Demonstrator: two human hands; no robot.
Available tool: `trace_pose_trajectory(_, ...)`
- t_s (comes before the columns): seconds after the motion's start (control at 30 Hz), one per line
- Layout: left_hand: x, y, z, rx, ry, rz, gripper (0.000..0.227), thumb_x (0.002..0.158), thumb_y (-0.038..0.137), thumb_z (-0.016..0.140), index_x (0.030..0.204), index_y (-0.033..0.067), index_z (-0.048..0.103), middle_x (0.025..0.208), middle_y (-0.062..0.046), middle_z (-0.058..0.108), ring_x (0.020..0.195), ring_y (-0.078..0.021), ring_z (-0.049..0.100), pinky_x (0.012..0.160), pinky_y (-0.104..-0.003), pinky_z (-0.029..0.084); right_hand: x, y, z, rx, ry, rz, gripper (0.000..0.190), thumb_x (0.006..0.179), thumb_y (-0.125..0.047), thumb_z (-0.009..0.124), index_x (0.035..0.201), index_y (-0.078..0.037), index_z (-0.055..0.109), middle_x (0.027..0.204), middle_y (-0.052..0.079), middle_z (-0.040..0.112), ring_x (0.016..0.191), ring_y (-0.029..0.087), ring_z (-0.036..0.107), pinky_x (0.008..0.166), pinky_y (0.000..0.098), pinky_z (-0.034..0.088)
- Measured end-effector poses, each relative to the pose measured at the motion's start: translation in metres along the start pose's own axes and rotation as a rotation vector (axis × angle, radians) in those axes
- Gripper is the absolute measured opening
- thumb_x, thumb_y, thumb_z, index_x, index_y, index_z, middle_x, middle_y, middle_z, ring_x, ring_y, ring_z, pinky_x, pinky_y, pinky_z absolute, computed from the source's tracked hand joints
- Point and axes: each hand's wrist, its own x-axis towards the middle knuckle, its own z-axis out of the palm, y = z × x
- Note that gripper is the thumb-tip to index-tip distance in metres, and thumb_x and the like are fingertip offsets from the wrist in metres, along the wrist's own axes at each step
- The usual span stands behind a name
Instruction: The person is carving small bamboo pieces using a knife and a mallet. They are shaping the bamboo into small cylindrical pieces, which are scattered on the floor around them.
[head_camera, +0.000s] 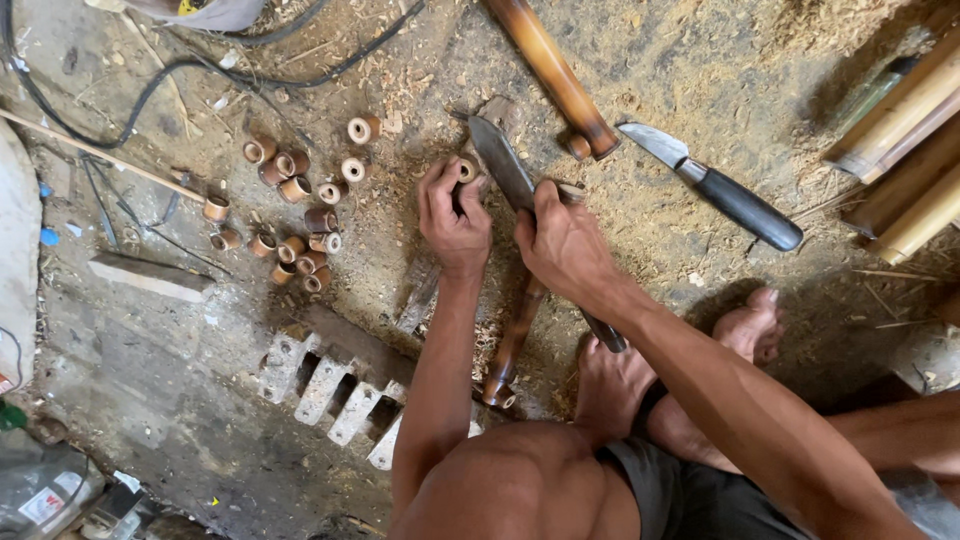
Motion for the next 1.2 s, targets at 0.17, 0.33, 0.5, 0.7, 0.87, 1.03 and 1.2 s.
trace_pose_trajectory(0.17,0.002,0.003,0.001,-0.003,0.004,0.001,0.022,0.093,0.018,0.075,0.109,0.0036,0.073,0.108,-0.015,0.073,0.097,-0.0353,0.074,0.081,-0.043,0.062,0.001,0.0,0.001,-0.009,0.008,-0.027,0.01,0.102,-0.009,0.053,0.104,0.0,0.052,0.071,0.031,0.067,0.054,0.038,0.07,0.043,0.0393,0.053)
trace_pose_trajectory(0.33,-0.008,-0.007,0.002,0.001,0.002,0.0,0.023,0.094,0.021,0.074,0.108,0.0036,0.074,0.107,-0.013,0.074,0.095,-0.0345,0.074,0.08,-0.042,0.062,0.003,0.001,0.002,-0.056,0.023,-0.082,0.009,0.103,-0.006,0.053,0.106,0.002,0.053,0.074,0.032,0.068,0.053,0.037,0.07,0.044,0.039,0.055)
trace_pose_trajectory(0.5,-0.007,-0.005,0.002,-0.007,-0.003,-0.013,0.023,0.093,0.021,0.075,0.107,0.003,0.075,0.105,-0.013,0.074,0.093,-0.0333,0.074,0.078,-0.04,0.063,0.005,0.002,0.002,0.009,0.003,-0.044,0.009,0.102,-0.009,0.053,0.103,0.0,0.052,0.07,0.031,0.068,0.051,0.037,0.07,0.041,0.039,0.051)
trace_pose_trajectory(0.7,-0.009,-0.007,-0.001,-0.015,-0.016,-0.036,0.021,0.092,0.013,0.076,0.111,0.0047,0.076,0.103,-0.013,0.074,0.092,-0.034,0.074,0.077,-0.042,0.063,0.004,-0.003,-0.001,0.006,-0.015,-0.04,0.007,0.102,-0.006,0.053,0.103,0.0,0.053,0.072,0.03,0.069,0.051,0.035,0.07,0.041,0.0364,0.052)
trace_pose_trajectory(0.87,-0.01,-0.01,0.0,-0.027,-0.007,-0.047,0.02,0.091,0.013,0.077,0.11,0.0049,0.077,0.102,-0.014,0.074,0.091,-0.034,0.074,0.076,-0.041,0.062,0.006,-0.001,0.001,0.014,-0.021,-0.026,0.007,0.103,-0.007,0.052,0.105,-0.001,0.052,0.073,0.029,0.07,0.051,0.033,0.07,0.042,0.0344,0.054)
trace_pose_trajectory(1.03,-0.004,-0.002,-0.003,-0.053,-0.013,-0.055,0.022,0.089,0.012,0.078,0.11,0.0057,0.077,0.102,-0.013,0.075,0.09,-0.0335,0.075,0.077,-0.041,0.063,0.006,0.0,-0.001,-0.012,-0.037,-0.011,0.007,0.104,-0.008,0.052,0.103,-0.001,0.052,0.074,0.028,0.07,0.054,0.034,0.071,0.045,0.0353,0.055)
trace_pose_trajectory(1.2,0.0,0.0,-0.004,-0.032,-0.02,-0.038,0.018,0.09,0.013,0.078,0.107,0.0061,0.077,0.103,-0.012,0.075,0.091,-0.032,0.075,0.077,-0.039,0.063,0.007,-0.001,0.0,-0.027,-0.053,0.008,0.009,0.104,-0.009,0.053,0.104,0.0,0.053,0.074,0.03,0.069,0.054,0.034,0.072,0.044,0.0368,0.055)
